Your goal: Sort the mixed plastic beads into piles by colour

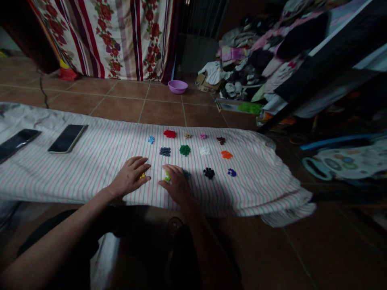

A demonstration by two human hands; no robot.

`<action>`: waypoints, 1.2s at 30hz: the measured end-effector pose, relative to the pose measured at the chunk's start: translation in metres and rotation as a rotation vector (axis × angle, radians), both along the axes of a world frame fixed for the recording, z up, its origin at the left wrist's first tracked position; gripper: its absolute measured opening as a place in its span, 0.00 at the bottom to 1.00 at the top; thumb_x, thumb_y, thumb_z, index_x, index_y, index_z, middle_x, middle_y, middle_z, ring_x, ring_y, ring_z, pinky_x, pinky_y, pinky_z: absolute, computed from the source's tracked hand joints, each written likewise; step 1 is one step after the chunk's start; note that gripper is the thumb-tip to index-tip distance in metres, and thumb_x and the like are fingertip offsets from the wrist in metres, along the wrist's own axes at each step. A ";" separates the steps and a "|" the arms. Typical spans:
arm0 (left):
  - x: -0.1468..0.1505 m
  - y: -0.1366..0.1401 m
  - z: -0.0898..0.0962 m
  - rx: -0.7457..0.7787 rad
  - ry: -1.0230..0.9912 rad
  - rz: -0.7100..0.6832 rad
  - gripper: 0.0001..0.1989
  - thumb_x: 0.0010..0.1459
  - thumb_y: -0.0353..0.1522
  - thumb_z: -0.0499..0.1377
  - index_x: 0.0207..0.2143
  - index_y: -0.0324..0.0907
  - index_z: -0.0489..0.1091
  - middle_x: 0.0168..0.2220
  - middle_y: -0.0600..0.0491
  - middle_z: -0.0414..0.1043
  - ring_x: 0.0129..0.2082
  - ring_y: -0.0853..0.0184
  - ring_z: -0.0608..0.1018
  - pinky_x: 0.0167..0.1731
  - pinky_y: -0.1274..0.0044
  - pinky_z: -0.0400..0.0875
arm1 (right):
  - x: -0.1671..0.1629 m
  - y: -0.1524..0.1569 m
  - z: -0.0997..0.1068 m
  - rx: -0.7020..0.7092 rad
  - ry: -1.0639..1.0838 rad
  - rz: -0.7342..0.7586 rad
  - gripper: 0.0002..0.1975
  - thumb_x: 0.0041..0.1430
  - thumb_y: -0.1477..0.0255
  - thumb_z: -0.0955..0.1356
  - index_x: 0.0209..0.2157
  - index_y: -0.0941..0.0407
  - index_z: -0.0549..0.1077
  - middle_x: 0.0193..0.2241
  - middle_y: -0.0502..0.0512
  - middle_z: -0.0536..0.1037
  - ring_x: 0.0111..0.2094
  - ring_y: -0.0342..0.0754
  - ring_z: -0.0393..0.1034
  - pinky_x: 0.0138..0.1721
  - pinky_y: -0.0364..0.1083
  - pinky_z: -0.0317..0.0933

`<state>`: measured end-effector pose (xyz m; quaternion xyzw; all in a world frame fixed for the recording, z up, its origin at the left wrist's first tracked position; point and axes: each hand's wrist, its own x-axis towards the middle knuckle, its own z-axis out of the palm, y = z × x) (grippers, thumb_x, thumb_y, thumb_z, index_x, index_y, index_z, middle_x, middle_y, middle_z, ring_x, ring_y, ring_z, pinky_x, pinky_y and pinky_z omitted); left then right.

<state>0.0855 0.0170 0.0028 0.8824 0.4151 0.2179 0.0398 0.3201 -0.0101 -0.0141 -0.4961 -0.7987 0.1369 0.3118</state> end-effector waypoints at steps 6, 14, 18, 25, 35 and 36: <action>0.004 0.000 0.004 0.016 -0.001 0.044 0.15 0.64 0.38 0.49 0.46 0.42 0.69 0.50 0.45 0.68 0.51 0.59 0.68 0.50 0.63 0.66 | -0.008 -0.002 0.004 0.002 -0.108 -0.053 0.21 0.57 0.70 0.69 0.53 0.55 0.70 0.52 0.60 0.73 0.53 0.57 0.64 0.54 0.58 0.60; 0.004 0.005 0.006 0.043 -0.041 0.072 0.10 0.64 0.33 0.49 0.40 0.41 0.69 0.42 0.46 0.68 0.44 0.61 0.68 0.46 0.65 0.68 | -0.023 -0.005 -0.008 0.083 -0.077 -0.158 0.14 0.59 0.71 0.67 0.47 0.57 0.73 0.49 0.62 0.73 0.51 0.55 0.65 0.53 0.56 0.60; 0.005 0.008 0.004 0.057 -0.041 0.114 0.09 0.63 0.31 0.49 0.39 0.40 0.69 0.39 0.47 0.68 0.43 0.61 0.68 0.44 0.66 0.67 | -0.028 -0.003 -0.008 0.095 -0.042 -0.171 0.13 0.60 0.73 0.66 0.46 0.58 0.73 0.48 0.62 0.74 0.50 0.54 0.66 0.53 0.56 0.60; 0.004 0.013 0.002 0.063 -0.067 0.225 0.10 0.64 0.33 0.49 0.35 0.40 0.69 0.35 0.47 0.69 0.39 0.62 0.68 0.41 0.67 0.67 | -0.043 0.006 0.000 0.063 0.010 -0.124 0.12 0.61 0.76 0.64 0.43 0.57 0.76 0.43 0.60 0.76 0.46 0.53 0.68 0.50 0.53 0.62; 0.001 0.016 0.011 0.102 -0.096 0.091 0.15 0.64 0.29 0.46 0.30 0.40 0.71 0.32 0.49 0.73 0.36 0.64 0.70 0.40 0.68 0.66 | -0.050 0.013 0.014 -0.011 0.168 -0.100 0.15 0.62 0.75 0.59 0.42 0.56 0.75 0.42 0.57 0.78 0.46 0.49 0.70 0.51 0.51 0.63; 0.000 0.016 0.012 0.078 -0.124 0.093 0.15 0.64 0.29 0.46 0.31 0.40 0.71 0.33 0.49 0.73 0.37 0.65 0.70 0.41 0.68 0.66 | -0.047 0.013 0.015 -0.026 0.174 -0.117 0.16 0.61 0.76 0.58 0.42 0.57 0.75 0.42 0.57 0.78 0.46 0.49 0.70 0.51 0.51 0.63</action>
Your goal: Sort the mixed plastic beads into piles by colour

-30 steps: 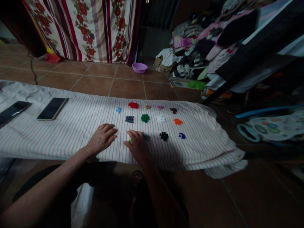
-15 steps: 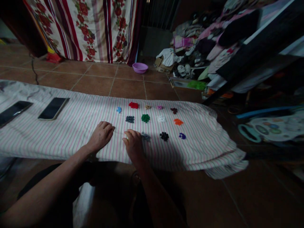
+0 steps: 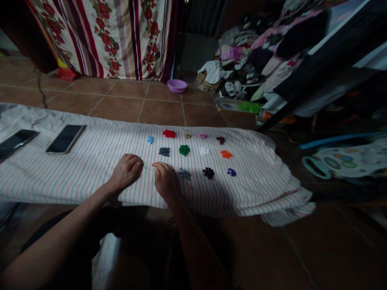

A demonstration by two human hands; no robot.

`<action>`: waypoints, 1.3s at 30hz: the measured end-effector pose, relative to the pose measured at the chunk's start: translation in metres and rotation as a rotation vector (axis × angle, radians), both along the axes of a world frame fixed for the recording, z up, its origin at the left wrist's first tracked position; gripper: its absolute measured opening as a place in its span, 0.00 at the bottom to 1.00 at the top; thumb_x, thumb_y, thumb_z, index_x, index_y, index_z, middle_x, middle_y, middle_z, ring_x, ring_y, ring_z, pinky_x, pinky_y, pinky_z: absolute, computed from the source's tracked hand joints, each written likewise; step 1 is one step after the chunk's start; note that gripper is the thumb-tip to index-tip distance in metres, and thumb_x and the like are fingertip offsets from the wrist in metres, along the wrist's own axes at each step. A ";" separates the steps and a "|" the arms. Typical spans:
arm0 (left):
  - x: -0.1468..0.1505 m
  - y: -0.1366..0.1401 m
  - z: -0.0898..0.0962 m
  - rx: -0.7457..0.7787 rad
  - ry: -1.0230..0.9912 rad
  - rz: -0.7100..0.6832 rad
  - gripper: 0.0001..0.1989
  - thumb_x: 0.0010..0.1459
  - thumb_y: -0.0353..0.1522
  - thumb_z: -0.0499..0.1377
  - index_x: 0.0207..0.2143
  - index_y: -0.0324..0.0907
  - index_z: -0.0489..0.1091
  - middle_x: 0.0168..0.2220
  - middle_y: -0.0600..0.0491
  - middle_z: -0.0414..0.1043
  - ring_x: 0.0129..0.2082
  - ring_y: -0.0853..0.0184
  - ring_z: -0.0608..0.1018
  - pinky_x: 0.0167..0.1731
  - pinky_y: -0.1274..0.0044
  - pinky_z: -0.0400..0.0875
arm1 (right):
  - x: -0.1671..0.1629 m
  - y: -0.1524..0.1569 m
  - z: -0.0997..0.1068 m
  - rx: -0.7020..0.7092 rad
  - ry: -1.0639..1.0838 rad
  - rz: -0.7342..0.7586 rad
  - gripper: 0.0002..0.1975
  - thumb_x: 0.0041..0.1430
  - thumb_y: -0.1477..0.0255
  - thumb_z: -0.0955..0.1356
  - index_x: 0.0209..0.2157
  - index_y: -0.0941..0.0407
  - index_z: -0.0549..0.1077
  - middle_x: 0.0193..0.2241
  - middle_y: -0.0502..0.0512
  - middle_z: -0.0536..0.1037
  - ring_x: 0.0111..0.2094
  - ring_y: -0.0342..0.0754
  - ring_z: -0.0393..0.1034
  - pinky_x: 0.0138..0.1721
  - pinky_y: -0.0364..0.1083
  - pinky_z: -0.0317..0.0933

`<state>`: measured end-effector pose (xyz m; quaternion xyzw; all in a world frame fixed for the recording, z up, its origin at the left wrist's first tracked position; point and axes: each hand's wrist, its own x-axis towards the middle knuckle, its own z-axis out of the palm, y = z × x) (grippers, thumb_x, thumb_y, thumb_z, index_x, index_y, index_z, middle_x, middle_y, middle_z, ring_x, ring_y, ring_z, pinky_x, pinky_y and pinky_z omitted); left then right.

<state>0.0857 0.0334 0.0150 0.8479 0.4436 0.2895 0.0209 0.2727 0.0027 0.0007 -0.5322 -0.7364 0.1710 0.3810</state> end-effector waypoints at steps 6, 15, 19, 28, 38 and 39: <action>-0.010 -0.001 0.005 -0.185 -0.093 -0.053 0.12 0.63 0.35 0.50 0.38 0.42 0.72 0.39 0.49 0.72 0.42 0.63 0.71 0.46 0.66 0.68 | 0.020 -0.004 0.004 -0.011 -0.048 0.004 0.19 0.56 0.77 0.60 0.47 0.56 0.72 0.45 0.58 0.77 0.49 0.50 0.69 0.54 0.53 0.61; -0.032 -0.004 -0.011 -0.171 0.068 -0.084 0.37 0.53 0.54 0.57 0.59 0.45 0.59 0.58 0.41 0.60 0.57 0.52 0.63 0.55 0.58 0.62 | 0.039 -0.020 0.004 -0.195 -0.192 -0.054 0.24 0.52 0.75 0.70 0.52 0.56 0.68 0.41 0.56 0.72 0.36 0.47 0.69 0.40 0.48 0.67; -0.037 -0.003 -0.014 -0.196 0.082 -0.036 0.37 0.53 0.55 0.55 0.59 0.44 0.60 0.57 0.41 0.61 0.56 0.52 0.64 0.54 0.58 0.62 | 0.037 -0.018 -0.001 -0.236 -0.150 -0.058 0.21 0.52 0.78 0.69 0.49 0.57 0.70 0.37 0.54 0.71 0.30 0.43 0.68 0.36 0.45 0.66; -0.039 0.001 -0.009 -0.164 0.111 -0.008 0.32 0.53 0.54 0.56 0.53 0.44 0.66 0.51 0.44 0.68 0.49 0.55 0.69 0.49 0.61 0.65 | 0.022 -0.003 0.004 -0.167 -0.168 -0.002 0.17 0.54 0.78 0.69 0.47 0.56 0.73 0.36 0.53 0.71 0.33 0.45 0.69 0.39 0.45 0.67; -0.028 -0.008 -0.008 -0.097 0.128 -0.009 0.30 0.57 0.52 0.53 0.56 0.47 0.63 0.57 0.43 0.62 0.57 0.53 0.63 0.51 0.59 0.63 | -0.004 -0.003 0.019 -0.102 -0.343 -0.030 0.11 0.59 0.68 0.68 0.44 0.51 0.75 0.40 0.54 0.72 0.38 0.46 0.70 0.38 0.44 0.65; -0.027 -0.008 -0.009 -0.091 0.128 -0.011 0.29 0.57 0.52 0.53 0.55 0.46 0.64 0.57 0.43 0.62 0.56 0.53 0.64 0.51 0.59 0.63 | -0.005 -0.003 0.020 -0.107 -0.350 -0.040 0.09 0.60 0.68 0.68 0.42 0.51 0.75 0.39 0.54 0.72 0.37 0.46 0.70 0.38 0.44 0.64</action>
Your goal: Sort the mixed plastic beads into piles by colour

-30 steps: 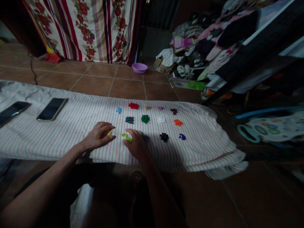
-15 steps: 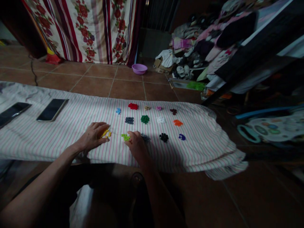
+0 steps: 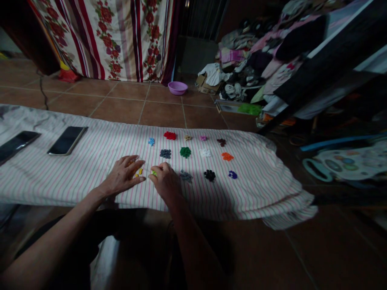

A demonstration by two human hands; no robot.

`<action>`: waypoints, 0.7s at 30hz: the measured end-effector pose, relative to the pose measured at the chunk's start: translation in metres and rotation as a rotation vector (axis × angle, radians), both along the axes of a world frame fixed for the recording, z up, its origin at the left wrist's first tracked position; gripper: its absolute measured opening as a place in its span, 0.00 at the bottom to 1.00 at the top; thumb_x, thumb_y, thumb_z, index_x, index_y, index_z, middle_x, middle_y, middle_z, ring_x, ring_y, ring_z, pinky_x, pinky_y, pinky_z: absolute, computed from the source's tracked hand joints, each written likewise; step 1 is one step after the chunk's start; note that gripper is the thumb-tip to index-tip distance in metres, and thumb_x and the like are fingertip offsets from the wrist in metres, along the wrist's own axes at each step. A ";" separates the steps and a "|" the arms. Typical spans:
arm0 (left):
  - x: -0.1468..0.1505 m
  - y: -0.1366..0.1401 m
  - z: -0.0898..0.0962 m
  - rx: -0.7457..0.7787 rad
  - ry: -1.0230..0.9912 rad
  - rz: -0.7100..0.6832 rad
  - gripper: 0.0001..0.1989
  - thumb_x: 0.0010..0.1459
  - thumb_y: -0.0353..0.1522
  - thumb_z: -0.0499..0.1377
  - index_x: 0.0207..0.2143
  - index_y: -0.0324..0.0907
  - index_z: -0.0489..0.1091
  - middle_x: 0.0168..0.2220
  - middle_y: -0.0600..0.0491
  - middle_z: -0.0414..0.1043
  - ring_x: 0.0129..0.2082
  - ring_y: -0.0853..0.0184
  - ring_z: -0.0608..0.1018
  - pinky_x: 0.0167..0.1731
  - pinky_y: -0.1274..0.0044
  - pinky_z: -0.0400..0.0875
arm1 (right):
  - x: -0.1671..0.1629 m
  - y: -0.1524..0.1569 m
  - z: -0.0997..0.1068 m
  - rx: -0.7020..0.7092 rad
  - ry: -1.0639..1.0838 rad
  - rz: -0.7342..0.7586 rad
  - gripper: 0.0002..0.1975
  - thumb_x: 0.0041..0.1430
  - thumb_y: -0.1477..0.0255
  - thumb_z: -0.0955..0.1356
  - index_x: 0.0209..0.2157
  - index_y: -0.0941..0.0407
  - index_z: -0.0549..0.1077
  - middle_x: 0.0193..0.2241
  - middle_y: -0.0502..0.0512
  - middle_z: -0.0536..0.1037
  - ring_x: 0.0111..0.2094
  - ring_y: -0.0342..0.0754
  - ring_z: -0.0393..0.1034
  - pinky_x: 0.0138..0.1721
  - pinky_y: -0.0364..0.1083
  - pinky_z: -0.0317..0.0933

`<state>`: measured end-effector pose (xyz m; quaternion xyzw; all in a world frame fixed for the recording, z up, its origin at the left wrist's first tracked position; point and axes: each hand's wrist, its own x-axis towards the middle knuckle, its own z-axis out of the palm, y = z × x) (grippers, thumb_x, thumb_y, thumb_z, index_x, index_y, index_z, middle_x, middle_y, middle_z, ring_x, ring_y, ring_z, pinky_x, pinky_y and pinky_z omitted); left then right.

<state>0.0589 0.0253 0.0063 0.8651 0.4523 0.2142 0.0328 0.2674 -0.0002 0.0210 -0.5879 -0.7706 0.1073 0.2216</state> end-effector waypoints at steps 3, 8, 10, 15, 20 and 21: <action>0.002 0.002 -0.001 -0.001 -0.006 -0.009 0.23 0.59 0.48 0.54 0.50 0.44 0.68 0.54 0.44 0.66 0.54 0.54 0.66 0.51 0.60 0.64 | 0.000 0.001 0.000 0.001 -0.017 -0.010 0.07 0.61 0.70 0.66 0.38 0.53 0.75 0.38 0.54 0.72 0.36 0.46 0.69 0.36 0.44 0.63; 0.004 0.004 -0.001 -0.004 -0.096 0.018 0.13 0.61 0.38 0.53 0.44 0.43 0.70 0.49 0.46 0.70 0.49 0.59 0.69 0.48 0.62 0.66 | 0.008 0.004 -0.007 0.023 -0.033 -0.010 0.06 0.57 0.74 0.65 0.36 0.53 0.74 0.36 0.54 0.71 0.36 0.47 0.68 0.36 0.44 0.62; 0.005 0.004 0.000 0.003 -0.116 0.027 0.11 0.61 0.36 0.53 0.43 0.43 0.70 0.47 0.46 0.70 0.48 0.59 0.70 0.47 0.63 0.67 | 0.009 0.005 -0.008 0.031 -0.032 -0.014 0.06 0.56 0.75 0.65 0.35 0.54 0.73 0.35 0.54 0.70 0.35 0.47 0.68 0.37 0.45 0.62; 0.008 0.004 0.002 0.008 -0.089 -0.035 0.14 0.60 0.38 0.55 0.46 0.44 0.69 0.48 0.46 0.68 0.50 0.58 0.68 0.49 0.62 0.66 | 0.009 0.004 -0.007 0.029 -0.029 -0.027 0.05 0.56 0.74 0.65 0.34 0.54 0.73 0.34 0.54 0.70 0.34 0.47 0.68 0.37 0.45 0.61; 0.016 0.006 0.004 -0.028 -0.138 -0.039 0.10 0.62 0.36 0.52 0.38 0.42 0.70 0.43 0.47 0.68 0.45 0.61 0.69 0.47 0.65 0.67 | 0.010 0.003 -0.007 0.023 -0.069 -0.047 0.04 0.56 0.74 0.65 0.33 0.54 0.72 0.33 0.54 0.69 0.32 0.46 0.67 0.35 0.44 0.59; 0.019 0.006 0.003 -0.035 -0.155 -0.021 0.09 0.62 0.34 0.51 0.36 0.42 0.69 0.41 0.47 0.68 0.44 0.62 0.69 0.46 0.65 0.67 | 0.010 0.003 -0.007 0.024 -0.077 -0.058 0.04 0.56 0.74 0.65 0.33 0.54 0.72 0.32 0.54 0.69 0.31 0.46 0.66 0.34 0.44 0.59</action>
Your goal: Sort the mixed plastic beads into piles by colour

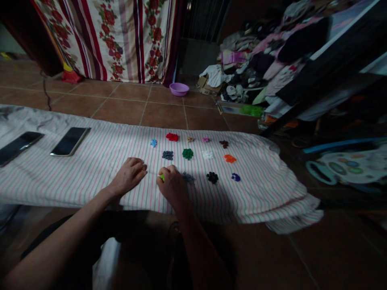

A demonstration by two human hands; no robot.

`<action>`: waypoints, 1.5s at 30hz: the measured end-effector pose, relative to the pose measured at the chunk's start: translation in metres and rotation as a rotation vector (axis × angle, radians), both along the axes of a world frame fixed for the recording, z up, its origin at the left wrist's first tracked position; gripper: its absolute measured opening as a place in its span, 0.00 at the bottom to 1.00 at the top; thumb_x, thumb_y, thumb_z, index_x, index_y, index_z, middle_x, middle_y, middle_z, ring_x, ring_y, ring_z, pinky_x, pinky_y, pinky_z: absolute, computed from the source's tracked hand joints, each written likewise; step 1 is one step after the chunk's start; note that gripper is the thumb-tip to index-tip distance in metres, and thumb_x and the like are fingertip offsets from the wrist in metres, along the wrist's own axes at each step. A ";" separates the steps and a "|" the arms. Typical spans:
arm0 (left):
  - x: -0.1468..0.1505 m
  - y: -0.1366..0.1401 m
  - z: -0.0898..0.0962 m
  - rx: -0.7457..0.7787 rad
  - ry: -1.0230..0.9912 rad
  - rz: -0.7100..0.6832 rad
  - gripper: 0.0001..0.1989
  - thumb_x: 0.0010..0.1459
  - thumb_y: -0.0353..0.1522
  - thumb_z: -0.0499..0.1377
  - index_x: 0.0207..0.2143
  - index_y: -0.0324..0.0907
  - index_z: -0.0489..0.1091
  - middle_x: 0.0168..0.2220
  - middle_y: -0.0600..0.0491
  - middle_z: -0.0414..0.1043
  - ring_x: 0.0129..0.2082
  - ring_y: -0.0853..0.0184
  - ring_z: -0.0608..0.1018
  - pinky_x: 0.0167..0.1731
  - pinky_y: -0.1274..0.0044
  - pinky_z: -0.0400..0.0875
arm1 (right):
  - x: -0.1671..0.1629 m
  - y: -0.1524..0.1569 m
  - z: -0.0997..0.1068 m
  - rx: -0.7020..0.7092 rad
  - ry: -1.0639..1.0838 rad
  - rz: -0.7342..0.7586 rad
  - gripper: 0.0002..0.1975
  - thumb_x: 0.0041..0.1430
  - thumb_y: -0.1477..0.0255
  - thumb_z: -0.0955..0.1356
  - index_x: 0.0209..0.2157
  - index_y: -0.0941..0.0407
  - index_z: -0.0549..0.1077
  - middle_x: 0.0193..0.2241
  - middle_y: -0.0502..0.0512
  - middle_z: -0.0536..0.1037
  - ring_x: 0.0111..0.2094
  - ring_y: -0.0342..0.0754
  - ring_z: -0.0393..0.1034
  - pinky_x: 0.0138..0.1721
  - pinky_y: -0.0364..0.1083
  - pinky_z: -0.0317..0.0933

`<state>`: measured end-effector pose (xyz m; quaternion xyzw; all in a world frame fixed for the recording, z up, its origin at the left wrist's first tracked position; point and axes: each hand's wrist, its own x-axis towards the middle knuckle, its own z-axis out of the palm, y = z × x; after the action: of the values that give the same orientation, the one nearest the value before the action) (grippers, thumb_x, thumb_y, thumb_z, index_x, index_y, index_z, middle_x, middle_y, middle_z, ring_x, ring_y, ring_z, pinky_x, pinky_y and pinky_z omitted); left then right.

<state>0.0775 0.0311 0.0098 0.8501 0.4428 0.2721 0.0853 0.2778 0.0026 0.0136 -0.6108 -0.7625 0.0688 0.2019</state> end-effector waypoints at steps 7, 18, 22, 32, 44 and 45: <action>0.014 -0.002 -0.004 0.024 0.026 0.054 0.10 0.58 0.25 0.48 0.36 0.41 0.68 0.37 0.47 0.68 0.41 0.61 0.68 0.42 0.66 0.67 | 0.001 -0.004 0.004 -0.004 -0.027 -0.015 0.08 0.58 0.73 0.65 0.39 0.54 0.73 0.34 0.54 0.70 0.33 0.47 0.68 0.35 0.44 0.60; 0.018 -0.003 0.001 0.095 0.109 0.118 0.12 0.63 0.29 0.47 0.35 0.39 0.71 0.34 0.47 0.70 0.38 0.63 0.69 0.40 0.69 0.67 | 0.010 -0.005 -0.005 0.043 0.132 0.133 0.06 0.59 0.71 0.68 0.38 0.56 0.73 0.38 0.56 0.70 0.41 0.49 0.68 0.45 0.48 0.64; 0.019 -0.001 0.005 0.086 0.145 0.122 0.14 0.63 0.30 0.48 0.36 0.40 0.73 0.33 0.47 0.70 0.38 0.63 0.69 0.39 0.70 0.67 | 0.013 -0.006 -0.004 0.013 0.164 0.136 0.06 0.58 0.71 0.69 0.37 0.56 0.73 0.38 0.56 0.70 0.40 0.48 0.69 0.44 0.48 0.65; 0.022 0.002 0.014 0.056 0.224 0.116 0.13 0.61 0.30 0.49 0.37 0.41 0.74 0.35 0.48 0.73 0.38 0.62 0.70 0.40 0.69 0.67 | 0.011 -0.009 0.003 0.009 0.145 0.113 0.12 0.63 0.66 0.65 0.44 0.56 0.74 0.39 0.57 0.72 0.41 0.48 0.70 0.45 0.47 0.65; 0.065 -0.045 0.013 -0.130 0.062 0.120 0.22 0.61 0.39 0.55 0.54 0.38 0.61 0.49 0.43 0.65 0.47 0.61 0.71 0.48 0.68 0.70 | 0.059 0.000 0.001 0.156 0.226 -0.189 0.17 0.60 0.77 0.58 0.43 0.56 0.75 0.39 0.58 0.74 0.42 0.50 0.69 0.47 0.48 0.64; 0.067 -0.047 0.013 -0.171 0.060 0.132 0.24 0.59 0.39 0.57 0.55 0.38 0.59 0.49 0.43 0.65 0.47 0.60 0.71 0.48 0.68 0.70 | 0.066 -0.002 0.002 0.151 0.215 -0.220 0.16 0.60 0.76 0.59 0.43 0.57 0.75 0.39 0.59 0.74 0.41 0.50 0.69 0.46 0.48 0.64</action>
<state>0.1450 -0.0155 0.0226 0.8165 0.5218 0.2125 0.1262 0.3441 0.0007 0.0158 -0.6628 -0.6680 0.0537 0.3340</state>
